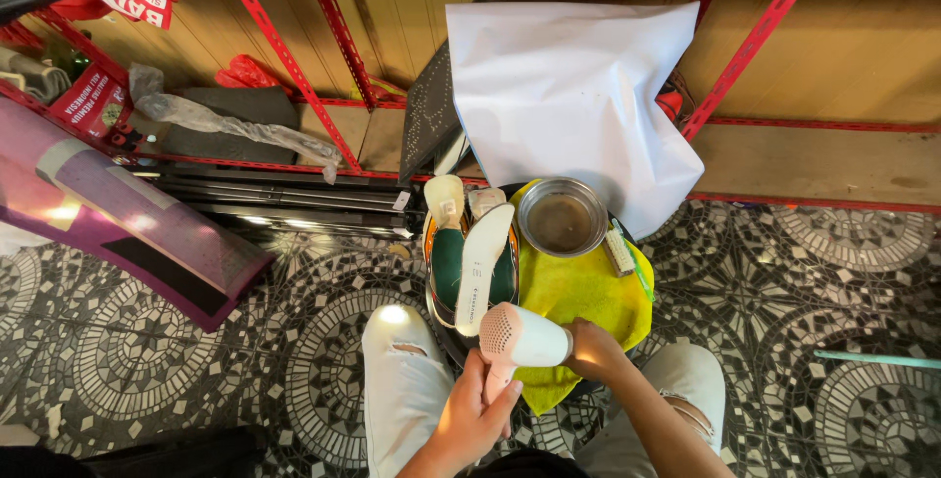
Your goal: The person sits on the floor and uses a hairdryer to dry several shoe insoles. They hold each insole in one hand and direct the airflow from the hairdryer onto the surface, flipping the insoles to treat both sides.
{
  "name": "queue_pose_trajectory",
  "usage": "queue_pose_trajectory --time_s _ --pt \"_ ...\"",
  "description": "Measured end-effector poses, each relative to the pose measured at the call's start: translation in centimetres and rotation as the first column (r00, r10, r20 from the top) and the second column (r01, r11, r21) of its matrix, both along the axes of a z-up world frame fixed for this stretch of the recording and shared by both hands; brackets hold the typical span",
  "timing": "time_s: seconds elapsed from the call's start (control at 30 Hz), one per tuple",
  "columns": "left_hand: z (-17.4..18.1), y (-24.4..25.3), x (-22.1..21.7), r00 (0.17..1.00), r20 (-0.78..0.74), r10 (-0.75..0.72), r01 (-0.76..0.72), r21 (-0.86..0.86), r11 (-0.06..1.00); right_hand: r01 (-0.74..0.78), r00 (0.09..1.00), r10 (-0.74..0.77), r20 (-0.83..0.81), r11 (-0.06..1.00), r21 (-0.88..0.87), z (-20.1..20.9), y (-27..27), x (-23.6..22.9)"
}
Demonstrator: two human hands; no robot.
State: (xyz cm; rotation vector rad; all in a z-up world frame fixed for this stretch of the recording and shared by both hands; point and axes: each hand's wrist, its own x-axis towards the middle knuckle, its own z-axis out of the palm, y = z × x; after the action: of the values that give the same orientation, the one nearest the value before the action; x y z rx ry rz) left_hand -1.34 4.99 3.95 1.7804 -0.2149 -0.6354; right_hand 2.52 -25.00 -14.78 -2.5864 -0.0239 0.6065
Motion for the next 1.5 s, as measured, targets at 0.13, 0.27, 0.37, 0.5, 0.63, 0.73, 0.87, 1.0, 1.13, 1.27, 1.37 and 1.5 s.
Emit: queue_pose_trajectory --time_s 0.13,0.27,0.37,0.5,0.63,0.73,0.87,1.0,1.13,1.27,1.37,1.5 --pt "0.0 0.1 0.7 0.999 -0.001 0.032 -0.032 -0.009 0.999 0.047 0.999 -0.05 0.007 0.978 0.202 3.3 -1.6 -2.1" --pt "0.7 0.4 1.1 0.996 -0.051 0.076 -0.078 -0.034 0.996 0.779 0.573 -0.593 -0.566 0.177 0.602 10.6 -0.3 -4.7" --pt "0.1 0.2 1.8 0.993 0.081 0.082 -0.077 -0.065 0.995 0.706 0.451 -0.491 -0.745 -0.314 0.634 13.4 1.6 -6.3" --pt "0.9 -0.1 3.1 0.972 0.225 0.067 -0.078 0.042 0.996 0.554 0.615 -0.382 -0.69 -0.413 0.723 9.4 2.8 -8.1" --pt "3.1 0.5 4.5 0.951 0.306 -0.035 0.0 0.112 0.994 0.484 0.659 -0.381 -0.649 -0.445 0.753 8.2 4.0 -8.4" --pt "3.8 1.3 4.2 0.893 0.369 -0.259 0.197 0.198 0.96 0.599 0.523 -0.41 -0.748 -0.447 0.664 7.1 4.2 -8.4" --pt "4.4 1.8 3.9 0.836 0.315 -0.449 0.332 0.36 0.872 0.601 0.381 -0.433 -0.817 -0.556 0.575 8.6 5.0 -7.8" --pt "4.9 1.9 4.5 0.886 0.294 -0.358 0.253 0.339 0.906 0.652 0.337 -0.522 -0.783 -0.471 0.594 6.8 5.1 -8.8" --pt "5.1 1.7 4.0 0.855 0.263 -0.447 0.326 0.397 0.858 0.648 0.416 -0.415 -0.809 -0.489 0.584 10.1 6.1 -8.8" --pt "4.3 1.2 2.8 0.808 0.222 -0.546 0.354 0.557 0.751 0.615 0.43 -0.341 -0.836 -0.568 0.547 9.9 6.8 -9.2" --pt "3.6 1.2 2.1 0.785 0.254 -0.565 0.365 0.547 0.753 0.607 0.422 -0.286 -0.86 -0.616 0.502 8.8 6.9 -9.6" --pt "3.7 1.0 1.3 0.747 0.302 -0.593 0.397 0.513 0.761 0.64 0.408 -0.226 -0.885 -0.62 0.454 8.6 7.0 -10.0"
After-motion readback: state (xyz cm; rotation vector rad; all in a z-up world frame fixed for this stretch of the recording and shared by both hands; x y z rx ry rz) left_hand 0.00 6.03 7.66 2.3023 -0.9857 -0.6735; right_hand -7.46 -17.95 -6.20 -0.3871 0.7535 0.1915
